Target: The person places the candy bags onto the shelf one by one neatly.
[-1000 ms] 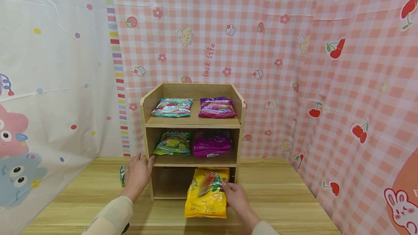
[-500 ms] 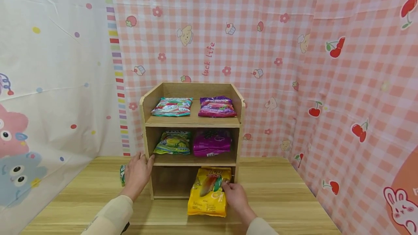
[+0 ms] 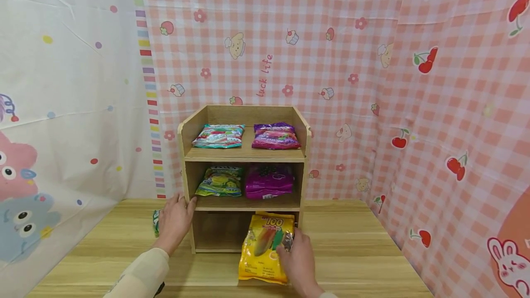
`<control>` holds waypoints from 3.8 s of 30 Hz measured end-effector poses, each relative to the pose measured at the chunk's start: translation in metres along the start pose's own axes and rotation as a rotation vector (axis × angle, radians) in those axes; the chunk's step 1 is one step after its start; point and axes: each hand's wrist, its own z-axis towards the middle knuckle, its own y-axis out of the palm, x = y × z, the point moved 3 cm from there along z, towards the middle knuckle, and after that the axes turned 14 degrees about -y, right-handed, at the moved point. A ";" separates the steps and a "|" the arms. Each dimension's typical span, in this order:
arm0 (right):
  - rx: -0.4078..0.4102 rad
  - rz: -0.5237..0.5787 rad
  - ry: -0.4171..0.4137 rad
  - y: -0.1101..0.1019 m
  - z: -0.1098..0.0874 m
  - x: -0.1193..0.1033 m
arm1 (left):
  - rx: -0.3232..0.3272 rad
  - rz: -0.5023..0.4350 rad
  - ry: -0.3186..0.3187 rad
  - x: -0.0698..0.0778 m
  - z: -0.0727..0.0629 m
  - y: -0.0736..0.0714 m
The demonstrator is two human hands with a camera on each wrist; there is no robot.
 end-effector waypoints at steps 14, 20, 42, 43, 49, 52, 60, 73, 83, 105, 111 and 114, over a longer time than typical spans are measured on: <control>-0.376 -0.720 -0.794 0.029 -0.038 -0.037 | 0.009 -0.006 -0.002 -0.002 0.002 0.001; -0.318 -0.814 -0.897 0.029 -0.039 -0.032 | 0.005 -0.007 -0.003 -0.001 0.000 0.001; -0.149 -0.843 -0.790 0.019 0.002 -0.029 | 0.013 -0.017 0.003 0.001 -0.001 -0.001; -0.135 -0.847 -0.789 0.019 0.004 -0.029 | 0.012 -0.016 0.004 0.001 -0.001 -0.001; -0.133 -0.835 -0.730 0.020 0.013 -0.020 | 0.009 -0.017 -0.001 0.000 -0.002 0.001; -0.161 -0.811 -0.681 0.020 0.013 -0.014 | 0.004 -0.023 -0.004 -0.001 -0.002 0.002; -0.044 -0.733 -0.804 0.018 0.000 -0.014 | 0.022 -0.029 0.012 0.002 0.000 0.000; -0.226 -0.843 -0.952 0.033 -0.023 -0.015 | 0.022 -0.029 0.016 0.000 -0.001 0.000; -0.377 -0.921 -0.809 0.037 -0.016 -0.011 | -0.001 -0.022 0.005 0.000 0.000 -0.001; -0.213 -0.720 -0.686 0.028 -0.001 -0.008 | 0.028 -0.027 0.010 -0.001 -0.001 0.001; -0.101 -0.641 -0.664 0.010 0.009 -0.005 | 0.034 -0.023 0.003 -0.001 0.000 0.001; -0.057 -0.616 -0.643 0.000 0.016 -0.006 | 0.029 -0.023 -0.001 -0.001 0.000 0.002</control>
